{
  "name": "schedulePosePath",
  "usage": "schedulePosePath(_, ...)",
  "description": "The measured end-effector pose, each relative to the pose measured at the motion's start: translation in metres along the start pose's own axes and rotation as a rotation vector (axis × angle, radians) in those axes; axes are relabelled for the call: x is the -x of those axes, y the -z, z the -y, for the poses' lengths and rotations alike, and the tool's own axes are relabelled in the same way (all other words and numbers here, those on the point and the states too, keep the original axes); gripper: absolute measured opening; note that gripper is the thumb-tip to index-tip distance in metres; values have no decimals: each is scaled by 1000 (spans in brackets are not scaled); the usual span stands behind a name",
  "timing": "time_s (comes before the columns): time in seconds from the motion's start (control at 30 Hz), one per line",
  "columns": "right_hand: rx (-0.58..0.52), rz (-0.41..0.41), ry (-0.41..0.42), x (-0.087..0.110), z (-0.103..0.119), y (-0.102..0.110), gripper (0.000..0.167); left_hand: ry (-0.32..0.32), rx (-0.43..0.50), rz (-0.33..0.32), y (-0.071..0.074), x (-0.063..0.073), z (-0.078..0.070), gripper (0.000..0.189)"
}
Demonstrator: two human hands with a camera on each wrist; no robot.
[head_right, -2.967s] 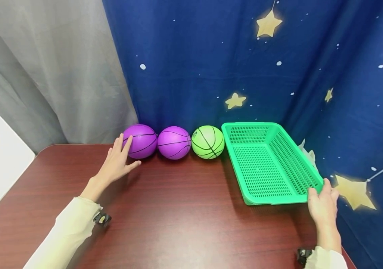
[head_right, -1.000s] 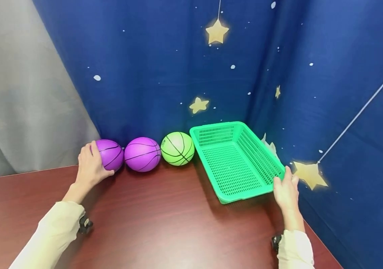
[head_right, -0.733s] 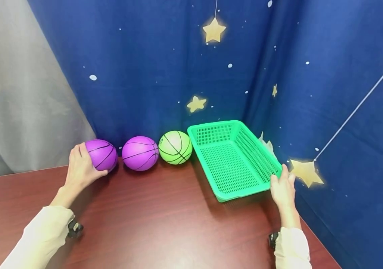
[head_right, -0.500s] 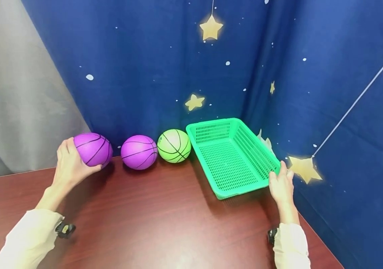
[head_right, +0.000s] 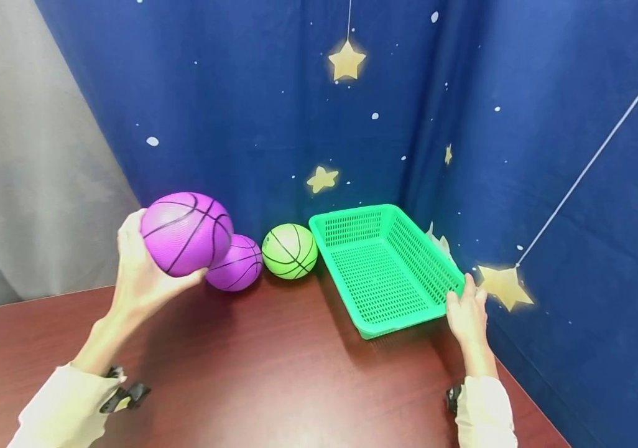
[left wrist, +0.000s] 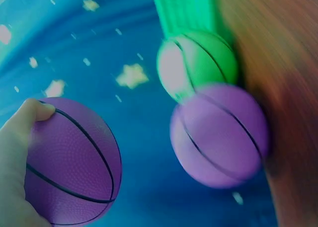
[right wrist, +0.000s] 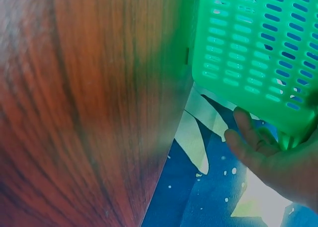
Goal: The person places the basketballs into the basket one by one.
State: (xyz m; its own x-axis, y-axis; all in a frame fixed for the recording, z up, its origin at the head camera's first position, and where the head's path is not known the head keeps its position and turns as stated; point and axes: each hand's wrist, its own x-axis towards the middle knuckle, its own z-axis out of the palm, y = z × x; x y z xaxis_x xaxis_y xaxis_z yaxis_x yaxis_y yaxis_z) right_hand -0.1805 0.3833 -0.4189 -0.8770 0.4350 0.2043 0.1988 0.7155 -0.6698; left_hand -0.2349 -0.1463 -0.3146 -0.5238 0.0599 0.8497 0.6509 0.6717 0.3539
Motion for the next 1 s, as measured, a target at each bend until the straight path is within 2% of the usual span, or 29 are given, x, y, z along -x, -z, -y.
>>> schedulePosePath(0.2,-7,-8,21,-3,1,0,58,-54,114,66,-31,-3,-39,118)
schedulePosePath(0.47,-1,-21,21,-1,1,1,59,-115,204,180,-82,-4,-79,116)
schedulePosePath(0.63,0,-26,25,-1,-2,1,59,-120,260,263,-107,-4,-94,117)
schedulePosePath(0.87,-8,-22,19,-1,0,1,59,-87,342,374,-137,-4,-113,118)
schedulePosePath(1.0,-8,-18,10,-1,0,1,59,-74,318,441,-152,-4,-123,120)
